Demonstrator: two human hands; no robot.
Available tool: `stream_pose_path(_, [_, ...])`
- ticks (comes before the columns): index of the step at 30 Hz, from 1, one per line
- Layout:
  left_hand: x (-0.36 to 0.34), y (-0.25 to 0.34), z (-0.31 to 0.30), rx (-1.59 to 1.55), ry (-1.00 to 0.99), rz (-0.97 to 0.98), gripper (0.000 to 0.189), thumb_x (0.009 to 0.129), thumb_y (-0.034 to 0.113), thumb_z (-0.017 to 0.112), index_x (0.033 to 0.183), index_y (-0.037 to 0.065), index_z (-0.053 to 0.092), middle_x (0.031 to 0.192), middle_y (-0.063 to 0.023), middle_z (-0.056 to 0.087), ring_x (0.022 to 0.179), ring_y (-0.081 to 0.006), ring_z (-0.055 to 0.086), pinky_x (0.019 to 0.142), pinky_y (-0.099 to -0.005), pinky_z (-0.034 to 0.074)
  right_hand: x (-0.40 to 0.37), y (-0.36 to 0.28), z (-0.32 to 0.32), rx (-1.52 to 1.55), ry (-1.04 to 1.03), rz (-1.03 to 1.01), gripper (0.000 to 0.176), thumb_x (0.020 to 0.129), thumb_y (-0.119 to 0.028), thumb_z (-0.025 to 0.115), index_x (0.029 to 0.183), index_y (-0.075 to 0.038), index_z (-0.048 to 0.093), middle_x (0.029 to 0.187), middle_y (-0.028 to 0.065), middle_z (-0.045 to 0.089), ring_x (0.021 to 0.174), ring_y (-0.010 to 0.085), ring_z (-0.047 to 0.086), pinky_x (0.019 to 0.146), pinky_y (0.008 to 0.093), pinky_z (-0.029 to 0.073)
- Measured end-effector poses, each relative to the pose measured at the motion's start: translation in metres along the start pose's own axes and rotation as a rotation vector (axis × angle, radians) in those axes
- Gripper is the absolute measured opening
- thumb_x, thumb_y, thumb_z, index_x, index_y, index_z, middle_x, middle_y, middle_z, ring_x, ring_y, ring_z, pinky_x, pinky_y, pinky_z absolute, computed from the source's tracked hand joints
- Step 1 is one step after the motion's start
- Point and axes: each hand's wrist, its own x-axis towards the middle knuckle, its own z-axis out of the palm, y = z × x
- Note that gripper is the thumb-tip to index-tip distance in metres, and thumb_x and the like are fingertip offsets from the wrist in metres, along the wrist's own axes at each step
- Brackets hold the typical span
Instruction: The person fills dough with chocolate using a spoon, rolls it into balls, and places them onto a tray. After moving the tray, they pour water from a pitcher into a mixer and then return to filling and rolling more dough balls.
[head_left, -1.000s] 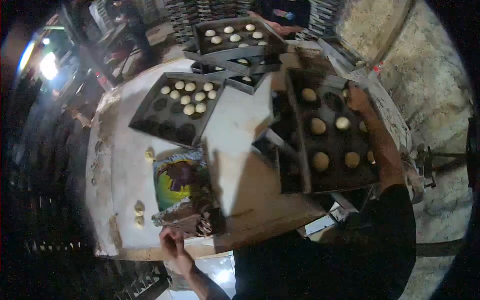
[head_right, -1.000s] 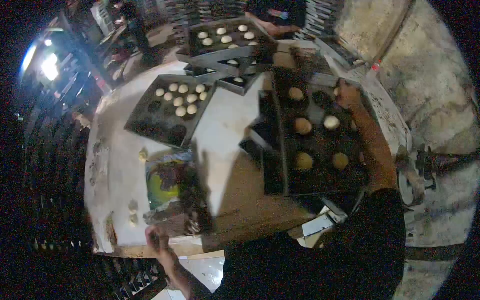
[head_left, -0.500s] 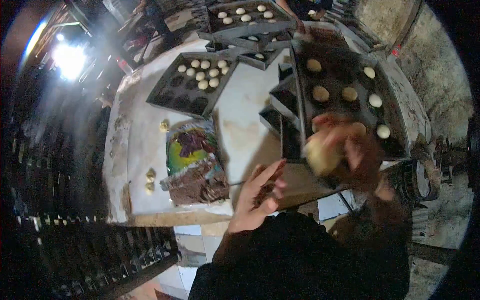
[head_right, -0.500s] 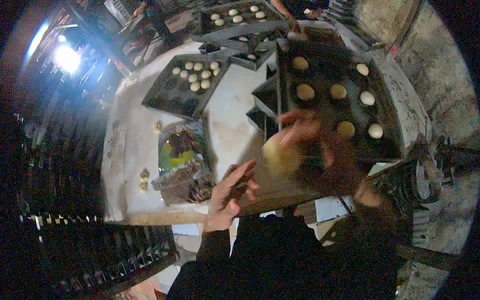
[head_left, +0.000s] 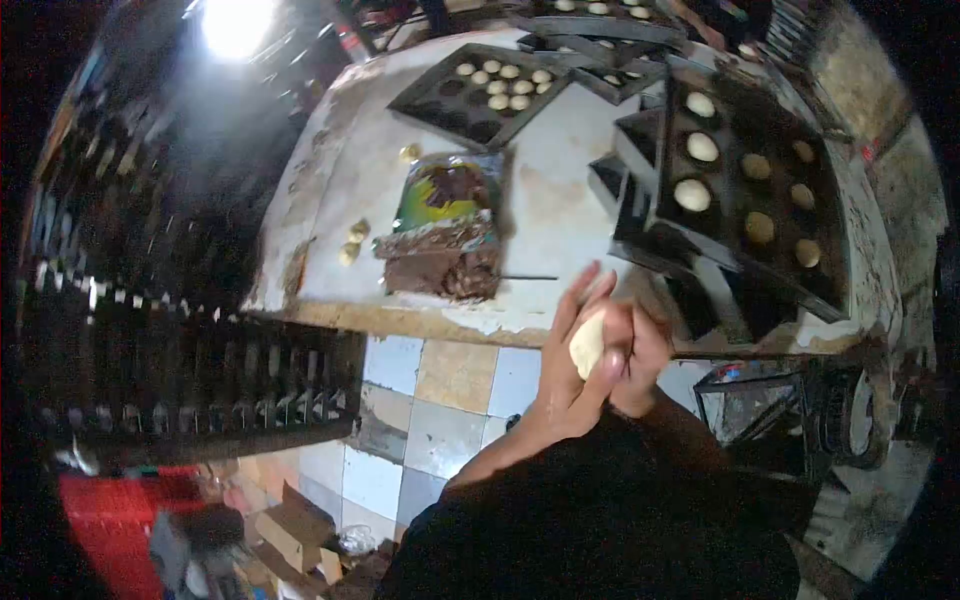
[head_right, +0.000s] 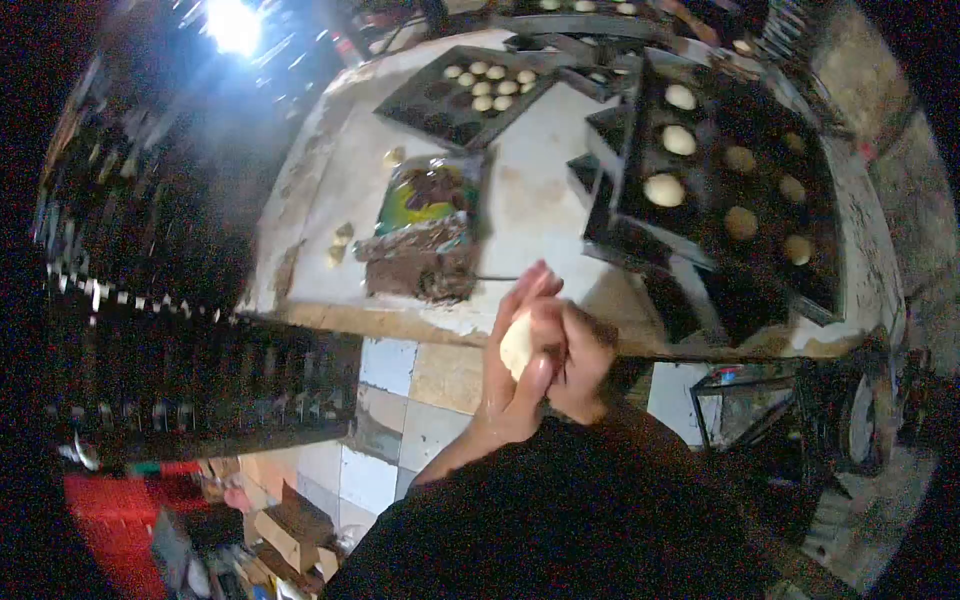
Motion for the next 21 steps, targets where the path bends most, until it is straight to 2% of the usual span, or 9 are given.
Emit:
stream_pose_path(3, [-0.023, 0.017, -0.056, 0.329, 0.050, -0.171, 0.029, 0.098, 0.016, 0.052, 0.117, -0.005, 0.058, 0.108, -0.0206, 0.064, 0.094, -0.0273, 0.065, 0.081, -0.0340, 0.050, -0.007, 0.018, 0.056, 0.053, -0.175, 0.159, 0.023, 0.097, -0.018, 0.046, 0.092, -0.001, 0.061, 0.078, 0.0103, 0.059, 0.072, 0.0214, 0.059, 0.068, 0.0314, 0.047])
stream_pose_path(5, [-0.056, -0.001, -0.107, 0.057, 0.181, -0.400, 0.029, 0.098, 0.021, 0.054, 0.114, -0.002, 0.062, 0.103, -0.0128, 0.067, 0.091, -0.0192, 0.064, 0.079, -0.0312, 0.049, -0.007, 0.025, 0.097, -0.281, -0.319, -0.158, 0.031, 0.100, -0.023, 0.037, 0.096, -0.001, 0.059, 0.088, 0.0146, 0.050, 0.088, 0.0299, 0.054, 0.081, 0.0389, 0.042])
stream_pose_path(6, [-0.071, -0.009, -0.139, -0.240, 0.203, -0.481, 0.029, 0.099, 0.024, 0.053, 0.109, -0.001, 0.064, 0.099, -0.0061, 0.067, 0.090, -0.0120, 0.061, 0.078, -0.0278, 0.048, -0.018, 0.023, 0.120, -0.155, -0.335, -0.039, 0.032, 0.100, -0.025, 0.037, 0.097, -0.001, 0.058, 0.094, 0.0156, 0.049, 0.094, 0.0305, 0.051, 0.085, 0.0393, 0.039])
stream_pose_path(9, [-0.129, -0.041, -0.190, -0.245, 0.347, -0.639, 0.033, 0.096, 0.024, 0.056, 0.113, -0.005, 0.058, 0.110, -0.0135, 0.064, 0.099, -0.0228, 0.064, 0.087, -0.0335, 0.053, -0.074, 0.036, 0.188, 0.024, -0.331, 0.042, 0.044, 0.100, -0.038, 0.034, 0.098, -0.001, 0.059, 0.100, 0.0170, 0.051, 0.096, 0.0307, 0.053, 0.087, 0.0393, 0.041])
stream_pose_path(13, [-0.169, -0.053, -0.233, -0.883, 0.445, -0.839, 0.045, 0.095, 0.025, 0.057, 0.126, -0.007, 0.049, 0.121, -0.0196, 0.059, 0.111, -0.0281, 0.061, 0.094, -0.0367, 0.054, -0.109, 0.061, 0.203, 0.177, -0.629, 0.324, 0.052, 0.102, -0.043, 0.031, 0.103, 0.001, 0.060, 0.095, 0.0143, 0.063, 0.091, 0.0261, 0.062, 0.084, 0.0368, 0.047])
stream_pose_path(15, [-0.150, -0.021, -0.235, -0.937, 0.466, -0.812, 0.037, 0.099, 0.027, 0.052, 0.115, -0.006, 0.055, 0.114, -0.0153, 0.063, 0.097, -0.0195, 0.065, 0.079, -0.0275, 0.058, -0.087, 0.118, 0.193, -0.208, -0.583, 0.376, 0.020, 0.088, -0.006, 0.053, 0.106, 0.001, 0.060, 0.098, 0.0139, 0.066, 0.092, 0.0250, 0.063, 0.083, 0.0359, 0.049])
stream_pose_path(16, [-0.153, -0.030, -0.244, -0.871, 0.453, -0.825, 0.039, 0.098, 0.028, 0.052, 0.116, -0.006, 0.055, 0.115, -0.0164, 0.063, 0.098, -0.0197, 0.065, 0.077, -0.0267, 0.058, -0.066, 0.142, 0.182, -0.405, -0.522, 0.333, 0.027, 0.076, 0.003, 0.056, 0.102, 0.000, 0.060, 0.100, 0.0167, 0.066, 0.094, 0.0286, 0.064, 0.084, 0.0394, 0.049])
stream_pose_path(18, [-0.152, -0.048, -0.261, -0.785, 0.447, -0.795, 0.042, 0.098, 0.029, 0.052, 0.121, -0.006, 0.054, 0.119, -0.0189, 0.060, 0.102, -0.0213, 0.064, 0.081, -0.0284, 0.055, -0.052, 0.224, 0.157, -0.795, -0.502, 0.099, 0.040, 0.069, 0.001, 0.062, 0.109, -0.001, 0.055, 0.099, 0.0215, 0.061, 0.091, 0.0427, 0.059, 0.085, 0.0484, 0.047])
stream_pose_path(21, [-0.129, -0.055, -0.276, -0.765, 0.447, -0.608, 0.045, 0.097, 0.027, 0.053, 0.129, -0.004, 0.050, 0.125, -0.0211, 0.057, 0.114, -0.0255, 0.058, 0.098, -0.0374, 0.047, -0.023, 0.224, 0.148, -1.106, -0.895, 0.002, 0.046, 0.071, 0.004, 0.061, 0.116, 0.003, 0.052, 0.115, 0.0257, 0.057, 0.107, 0.0419, 0.056, 0.093, 0.0467, 0.044])
